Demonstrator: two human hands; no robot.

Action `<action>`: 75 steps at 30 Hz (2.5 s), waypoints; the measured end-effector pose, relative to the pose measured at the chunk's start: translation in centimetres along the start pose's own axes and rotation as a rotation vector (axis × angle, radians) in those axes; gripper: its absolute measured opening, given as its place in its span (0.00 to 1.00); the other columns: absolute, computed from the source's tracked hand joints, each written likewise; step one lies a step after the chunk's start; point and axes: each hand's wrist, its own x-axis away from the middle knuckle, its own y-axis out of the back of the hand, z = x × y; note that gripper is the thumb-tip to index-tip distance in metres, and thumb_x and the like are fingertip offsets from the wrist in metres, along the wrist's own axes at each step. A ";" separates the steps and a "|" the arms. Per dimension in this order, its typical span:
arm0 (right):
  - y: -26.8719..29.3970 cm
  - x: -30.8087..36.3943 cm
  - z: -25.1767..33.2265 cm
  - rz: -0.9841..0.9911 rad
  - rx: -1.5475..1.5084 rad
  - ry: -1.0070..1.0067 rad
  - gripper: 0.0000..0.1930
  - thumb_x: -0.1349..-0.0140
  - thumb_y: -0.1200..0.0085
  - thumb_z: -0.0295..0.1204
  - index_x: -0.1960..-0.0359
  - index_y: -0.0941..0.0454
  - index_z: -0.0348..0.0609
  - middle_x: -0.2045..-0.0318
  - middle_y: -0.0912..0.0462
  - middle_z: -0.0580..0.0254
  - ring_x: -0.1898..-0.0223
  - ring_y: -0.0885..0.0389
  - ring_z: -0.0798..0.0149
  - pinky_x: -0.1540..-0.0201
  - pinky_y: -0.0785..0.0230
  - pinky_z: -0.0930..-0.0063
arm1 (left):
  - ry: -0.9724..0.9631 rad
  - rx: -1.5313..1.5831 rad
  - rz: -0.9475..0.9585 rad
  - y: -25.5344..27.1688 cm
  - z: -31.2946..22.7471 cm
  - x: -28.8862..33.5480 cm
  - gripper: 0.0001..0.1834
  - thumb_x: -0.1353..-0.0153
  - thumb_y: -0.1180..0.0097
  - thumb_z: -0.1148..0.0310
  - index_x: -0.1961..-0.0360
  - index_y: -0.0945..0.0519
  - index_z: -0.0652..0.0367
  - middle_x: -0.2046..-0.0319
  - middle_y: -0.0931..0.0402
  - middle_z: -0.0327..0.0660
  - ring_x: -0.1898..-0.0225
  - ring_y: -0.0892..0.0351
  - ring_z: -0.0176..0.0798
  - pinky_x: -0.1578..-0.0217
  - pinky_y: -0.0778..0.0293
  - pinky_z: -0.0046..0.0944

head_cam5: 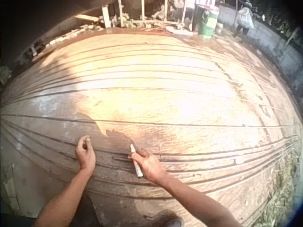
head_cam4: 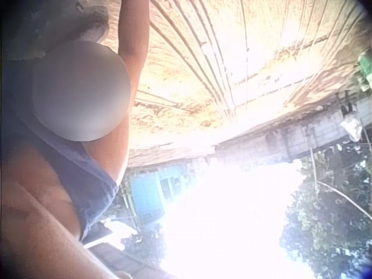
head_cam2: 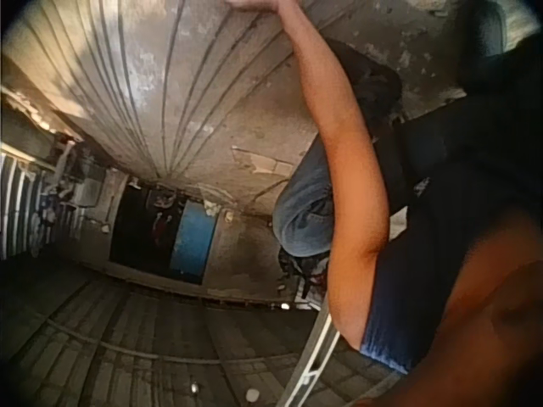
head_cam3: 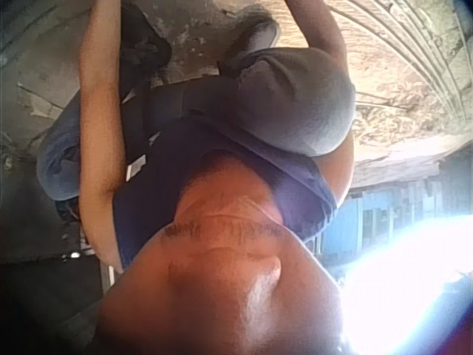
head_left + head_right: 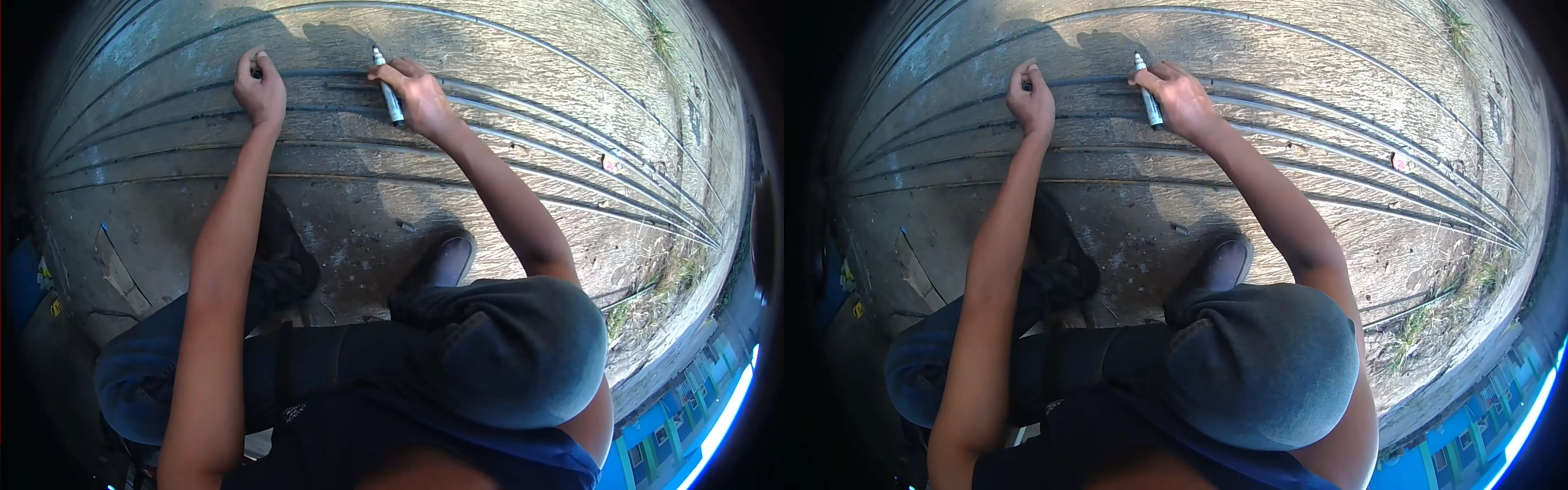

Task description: The recorder uses a marker to label or measure various metal rods on the ground.

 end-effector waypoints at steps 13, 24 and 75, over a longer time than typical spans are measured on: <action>10.7 13.2 -7.9 -0.078 0.130 -0.305 0.16 0.44 0.44 0.17 0.52 0.19 0.37 0.57 0.14 0.47 0.54 0.16 0.43 0.52 0.24 0.56 | -0.437 0.039 0.517 -3.1 -3.2 9.7 0.08 0.31 0.44 0.72 0.54 0.16 0.56 0.69 0.18 0.41 0.65 0.18 0.44 0.52 0.31 0.45; 0.2 1.5 -1.0 -0.075 0.073 0.021 0.14 0.44 0.42 0.19 0.55 0.17 0.44 0.61 0.14 0.54 0.55 0.16 0.51 0.55 0.22 0.56 | -0.190 0.027 0.057 -0.6 -1.1 4.6 0.27 0.38 0.54 0.85 0.37 0.30 0.63 0.53 0.28 0.50 0.51 0.27 0.51 0.49 0.30 0.46; 14.1 20.3 -14.2 -0.590 0.081 -1.059 0.24 0.51 0.26 0.27 0.49 0.18 0.45 0.69 0.12 0.57 0.66 0.14 0.66 0.59 0.23 0.69 | 0.099 -0.411 0.066 1.0 5.4 3.7 0.27 0.37 0.47 0.72 0.36 0.31 0.66 0.37 0.33 0.56 0.34 0.34 0.60 0.34 0.37 0.54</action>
